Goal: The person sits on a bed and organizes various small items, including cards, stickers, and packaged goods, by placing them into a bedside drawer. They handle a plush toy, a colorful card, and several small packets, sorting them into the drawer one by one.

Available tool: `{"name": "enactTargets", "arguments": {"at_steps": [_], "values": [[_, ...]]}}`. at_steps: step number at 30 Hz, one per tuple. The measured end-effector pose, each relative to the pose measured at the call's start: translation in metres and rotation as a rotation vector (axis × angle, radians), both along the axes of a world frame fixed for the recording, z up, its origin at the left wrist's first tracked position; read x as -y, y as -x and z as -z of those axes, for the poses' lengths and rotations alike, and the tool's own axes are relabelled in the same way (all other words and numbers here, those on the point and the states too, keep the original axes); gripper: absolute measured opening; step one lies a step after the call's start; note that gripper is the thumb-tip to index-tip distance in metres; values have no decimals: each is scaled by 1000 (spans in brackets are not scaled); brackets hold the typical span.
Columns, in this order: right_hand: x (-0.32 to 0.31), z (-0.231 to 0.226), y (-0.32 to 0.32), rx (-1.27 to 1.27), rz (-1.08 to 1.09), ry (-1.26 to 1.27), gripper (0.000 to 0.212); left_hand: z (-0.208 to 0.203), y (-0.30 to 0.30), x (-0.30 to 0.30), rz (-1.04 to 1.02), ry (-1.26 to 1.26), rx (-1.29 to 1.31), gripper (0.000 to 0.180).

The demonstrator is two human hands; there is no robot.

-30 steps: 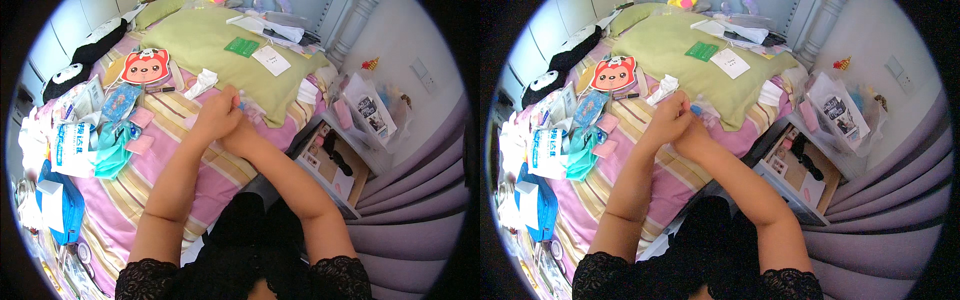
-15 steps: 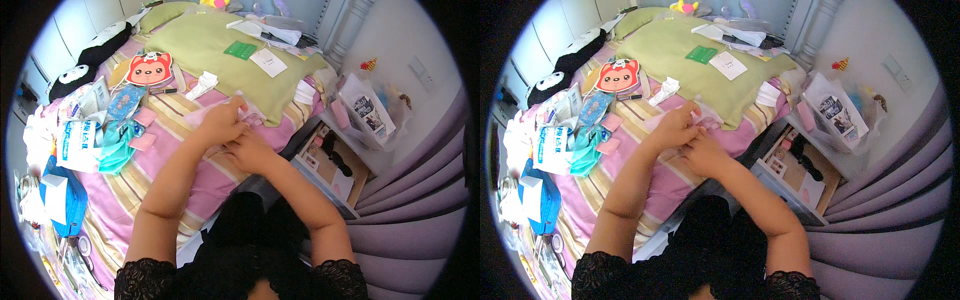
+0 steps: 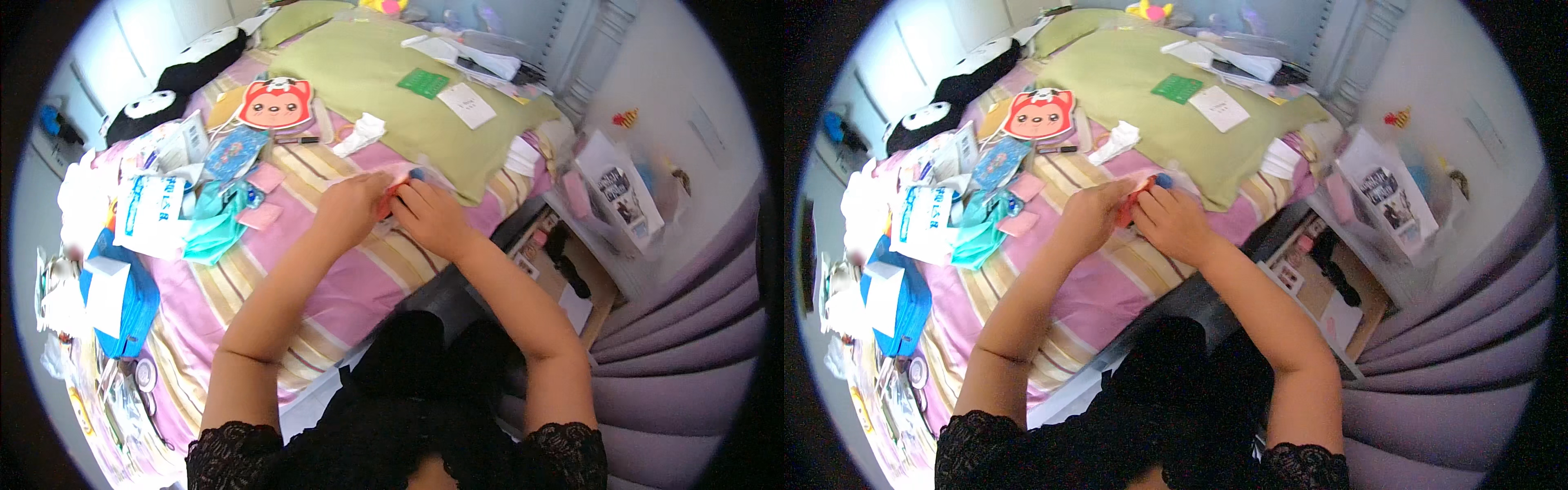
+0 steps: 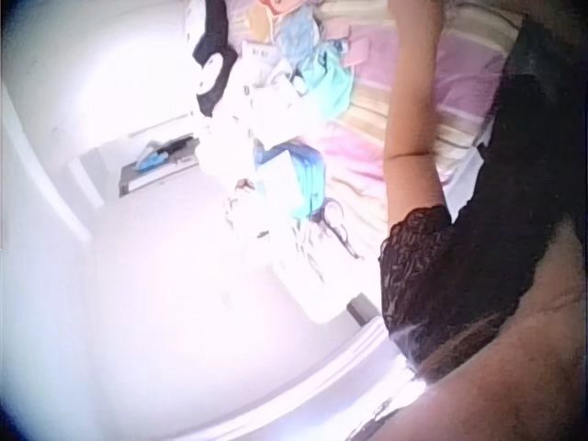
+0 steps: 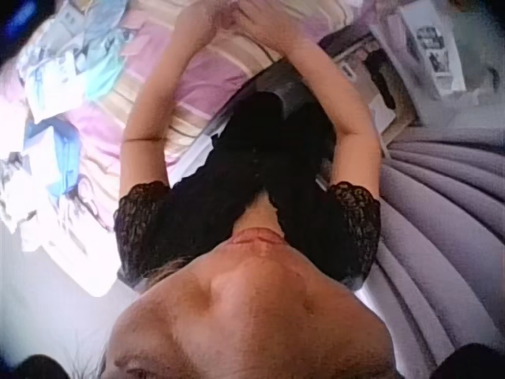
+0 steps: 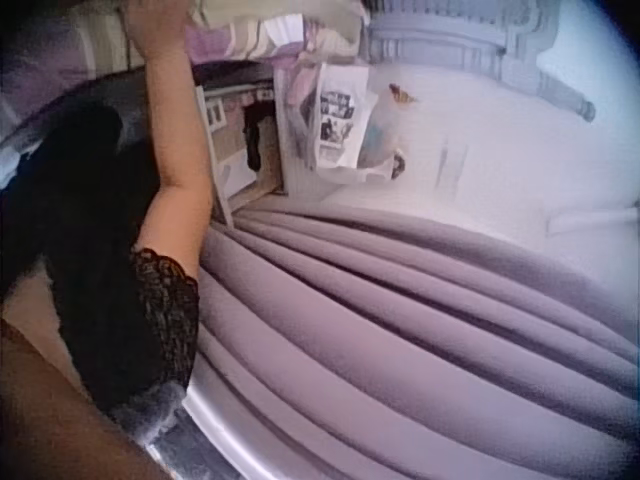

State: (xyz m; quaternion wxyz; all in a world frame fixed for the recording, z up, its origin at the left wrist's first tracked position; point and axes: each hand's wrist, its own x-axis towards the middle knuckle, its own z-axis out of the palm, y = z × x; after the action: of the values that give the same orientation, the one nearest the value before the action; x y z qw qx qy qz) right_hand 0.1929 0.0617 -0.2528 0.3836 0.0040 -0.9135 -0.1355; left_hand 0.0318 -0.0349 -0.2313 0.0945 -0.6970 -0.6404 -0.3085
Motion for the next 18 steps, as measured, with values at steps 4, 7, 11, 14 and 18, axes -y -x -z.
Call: {"name": "enactTargets", "arguments": {"at_steps": [4,7,11,14,18], "values": [[17,-31,2,-4,-35,33,20,-46,1,20,40,244,337,16],[31,-72,3,182,-52,146,17,-58,23,32,144,312,595,21],[15,-100,6,331,-17,337,20,-66,35,37,238,324,946,33],[-6,-84,15,351,-44,512,24,-47,45,29,342,327,1052,45],[6,-98,15,295,-128,652,35,-30,58,23,344,345,1157,48]]}}
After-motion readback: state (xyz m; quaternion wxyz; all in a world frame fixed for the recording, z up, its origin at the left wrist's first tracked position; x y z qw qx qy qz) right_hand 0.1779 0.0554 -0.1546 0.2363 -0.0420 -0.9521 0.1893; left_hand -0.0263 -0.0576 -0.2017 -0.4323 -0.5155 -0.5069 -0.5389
